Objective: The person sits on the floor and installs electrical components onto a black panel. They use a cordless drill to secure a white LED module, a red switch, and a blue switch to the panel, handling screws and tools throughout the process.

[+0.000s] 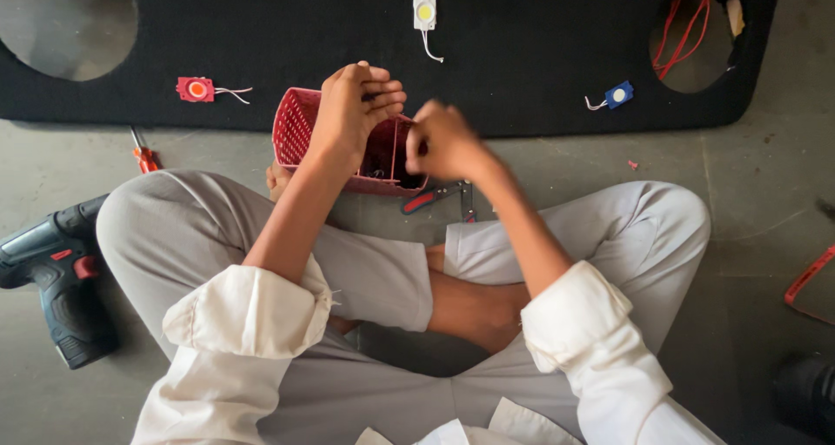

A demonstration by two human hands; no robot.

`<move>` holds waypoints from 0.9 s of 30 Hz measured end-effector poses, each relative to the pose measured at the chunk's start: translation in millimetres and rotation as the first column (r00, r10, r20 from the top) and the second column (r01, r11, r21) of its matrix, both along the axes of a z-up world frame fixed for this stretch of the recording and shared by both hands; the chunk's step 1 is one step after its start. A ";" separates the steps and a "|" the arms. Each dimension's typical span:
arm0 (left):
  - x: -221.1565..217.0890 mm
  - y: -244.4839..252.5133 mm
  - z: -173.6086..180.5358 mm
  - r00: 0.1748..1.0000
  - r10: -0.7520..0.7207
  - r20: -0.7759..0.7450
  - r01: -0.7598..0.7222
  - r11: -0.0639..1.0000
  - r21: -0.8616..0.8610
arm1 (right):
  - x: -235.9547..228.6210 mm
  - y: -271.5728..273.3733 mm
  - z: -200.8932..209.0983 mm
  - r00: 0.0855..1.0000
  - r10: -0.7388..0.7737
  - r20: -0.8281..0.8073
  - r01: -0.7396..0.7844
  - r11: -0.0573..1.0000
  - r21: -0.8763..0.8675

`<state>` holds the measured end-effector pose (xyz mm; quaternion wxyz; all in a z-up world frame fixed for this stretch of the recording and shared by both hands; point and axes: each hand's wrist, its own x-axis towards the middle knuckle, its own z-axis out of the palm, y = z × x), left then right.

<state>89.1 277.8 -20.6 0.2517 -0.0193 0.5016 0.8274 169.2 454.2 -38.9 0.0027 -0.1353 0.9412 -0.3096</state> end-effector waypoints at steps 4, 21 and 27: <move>0.9 3.5 -3.1 0.991 -0.126 0.038 0.128 0.990 -0.060 | 7.4 1.0 64.1 0.958 -0.083 -0.276 0.019 0.974 -0.227; -18.0 -18.7 -10.5 0.998 0.021 -0.058 -0.027 0.995 -0.097 | 7.4 -22.2 -64.5 0.946 -0.323 -0.001 0.306 0.893 0.329; -16.5 -10.0 -19.5 0.994 -0.009 -0.113 -0.020 0.968 -0.249 | 2.9 -17.1 -76.7 0.964 -0.264 -0.030 0.252 0.869 0.427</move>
